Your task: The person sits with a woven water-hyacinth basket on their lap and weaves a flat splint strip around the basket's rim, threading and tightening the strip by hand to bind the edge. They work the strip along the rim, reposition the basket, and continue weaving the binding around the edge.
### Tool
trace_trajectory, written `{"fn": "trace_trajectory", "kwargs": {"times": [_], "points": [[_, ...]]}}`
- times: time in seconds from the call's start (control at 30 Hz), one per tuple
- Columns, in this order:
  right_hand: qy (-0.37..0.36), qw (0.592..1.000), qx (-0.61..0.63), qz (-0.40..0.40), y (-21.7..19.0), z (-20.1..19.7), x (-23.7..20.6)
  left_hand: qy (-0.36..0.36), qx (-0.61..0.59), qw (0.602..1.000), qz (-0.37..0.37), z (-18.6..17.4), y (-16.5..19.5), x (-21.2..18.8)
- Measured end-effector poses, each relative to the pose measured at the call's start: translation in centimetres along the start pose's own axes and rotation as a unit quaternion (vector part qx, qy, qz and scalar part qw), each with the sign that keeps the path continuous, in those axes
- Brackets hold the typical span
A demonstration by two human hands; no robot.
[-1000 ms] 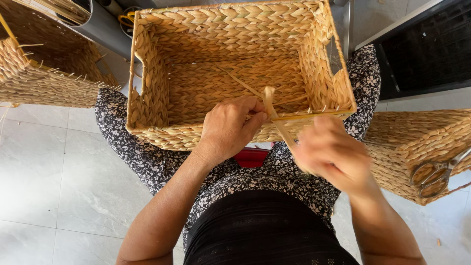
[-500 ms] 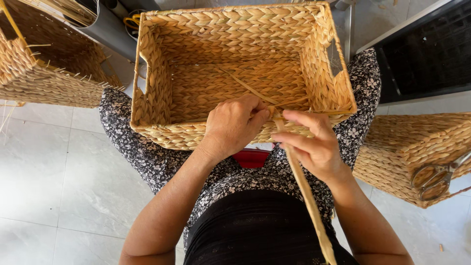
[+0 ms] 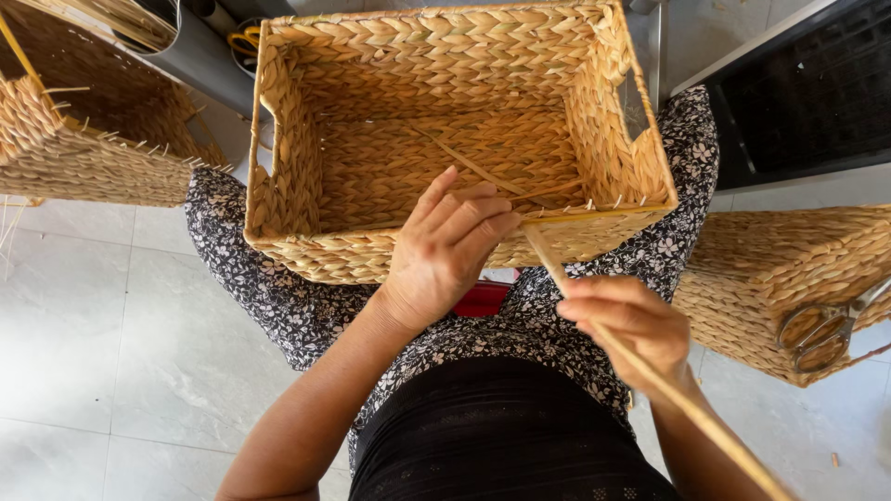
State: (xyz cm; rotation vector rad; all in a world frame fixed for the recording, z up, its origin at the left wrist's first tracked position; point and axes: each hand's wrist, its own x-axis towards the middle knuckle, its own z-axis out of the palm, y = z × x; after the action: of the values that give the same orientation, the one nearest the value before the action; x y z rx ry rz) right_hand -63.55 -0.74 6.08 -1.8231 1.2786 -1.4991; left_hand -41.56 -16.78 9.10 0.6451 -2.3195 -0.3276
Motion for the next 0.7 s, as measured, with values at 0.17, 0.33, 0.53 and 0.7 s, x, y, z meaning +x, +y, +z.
{"fn": "trace_trajectory", "kwargs": {"times": [0.17,0.33,0.53,0.7], "points": [[-0.029,0.999,-0.009,0.028,-3.2,1.6,1.8,-0.013,0.048,0.999,-0.022,0.5,1.4,-0.6],[-0.024,0.999,0.044,0.006,-3.9,0.8,7.7,-0.064,0.031,0.996,-0.062,0.6,1.6,0.3],[0.071,0.992,0.003,0.107,0.7,0.2,18.4,-0.102,-0.064,0.978,-0.169,0.3,1.6,1.5],[-0.024,0.995,0.064,0.074,5.5,0.1,22.2,-0.131,-0.065,0.956,-0.255,0.8,1.5,2.6]]}}
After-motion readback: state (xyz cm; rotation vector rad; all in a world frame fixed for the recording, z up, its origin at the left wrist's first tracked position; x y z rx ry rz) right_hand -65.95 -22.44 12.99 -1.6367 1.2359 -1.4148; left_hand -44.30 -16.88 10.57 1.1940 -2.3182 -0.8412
